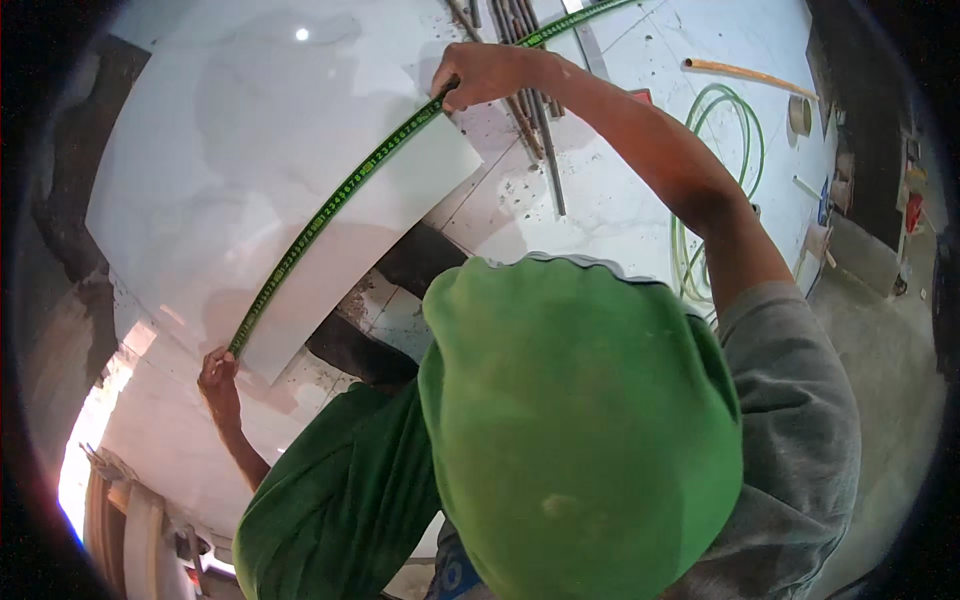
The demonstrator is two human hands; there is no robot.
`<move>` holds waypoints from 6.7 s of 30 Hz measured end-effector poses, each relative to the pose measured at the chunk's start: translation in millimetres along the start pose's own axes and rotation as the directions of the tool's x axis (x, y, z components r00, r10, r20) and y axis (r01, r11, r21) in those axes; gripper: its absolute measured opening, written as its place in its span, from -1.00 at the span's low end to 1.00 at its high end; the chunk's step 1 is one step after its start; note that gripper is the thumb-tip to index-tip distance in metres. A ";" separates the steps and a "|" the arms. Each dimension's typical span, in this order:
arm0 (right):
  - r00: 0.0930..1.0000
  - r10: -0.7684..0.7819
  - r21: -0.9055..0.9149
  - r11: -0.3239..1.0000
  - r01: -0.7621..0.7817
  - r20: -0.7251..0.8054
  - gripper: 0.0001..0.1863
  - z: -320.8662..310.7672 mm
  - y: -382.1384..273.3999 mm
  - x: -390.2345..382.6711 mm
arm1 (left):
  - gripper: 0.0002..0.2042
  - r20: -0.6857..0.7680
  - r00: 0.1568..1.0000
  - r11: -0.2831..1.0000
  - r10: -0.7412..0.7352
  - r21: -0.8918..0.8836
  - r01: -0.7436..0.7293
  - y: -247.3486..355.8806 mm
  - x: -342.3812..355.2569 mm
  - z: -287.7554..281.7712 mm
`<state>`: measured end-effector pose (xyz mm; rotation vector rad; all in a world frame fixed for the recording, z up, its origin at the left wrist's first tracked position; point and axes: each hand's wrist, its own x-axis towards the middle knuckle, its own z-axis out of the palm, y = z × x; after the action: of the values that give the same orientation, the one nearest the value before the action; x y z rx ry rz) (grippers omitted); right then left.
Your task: The person measures a white floor tile with a tape measure and marks cutting lines using a pencil and a metal square.
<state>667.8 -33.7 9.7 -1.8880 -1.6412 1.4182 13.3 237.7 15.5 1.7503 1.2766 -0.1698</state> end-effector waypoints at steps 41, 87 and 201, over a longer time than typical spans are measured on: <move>0.992 0.100 -0.214 0.970 -0.115 -0.082 -0.60 5.5 -28.7 -7.8 | -0.71 -0.005 1.000 0.995 -0.004 -0.102 0.004 -15.7 -1.1 -2.7; 0.962 0.238 0.018 0.970 -0.242 0.132 -0.78 1.7 -15.3 20.3 | -0.85 -0.267 0.935 0.934 0.234 0.327 -0.141 22.1 -18.9 19.7; 0.918 0.379 0.467 0.837 -0.284 -0.120 -0.65 57.1 -88.4 15.5 | -0.64 -0.478 0.878 0.978 0.022 0.193 0.081 -1.3 -35.3 34.8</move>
<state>567.4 -13.3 38.5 -2.0160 -0.8216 1.4958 9.8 188.2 15.9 2.0321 1.6908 0.1307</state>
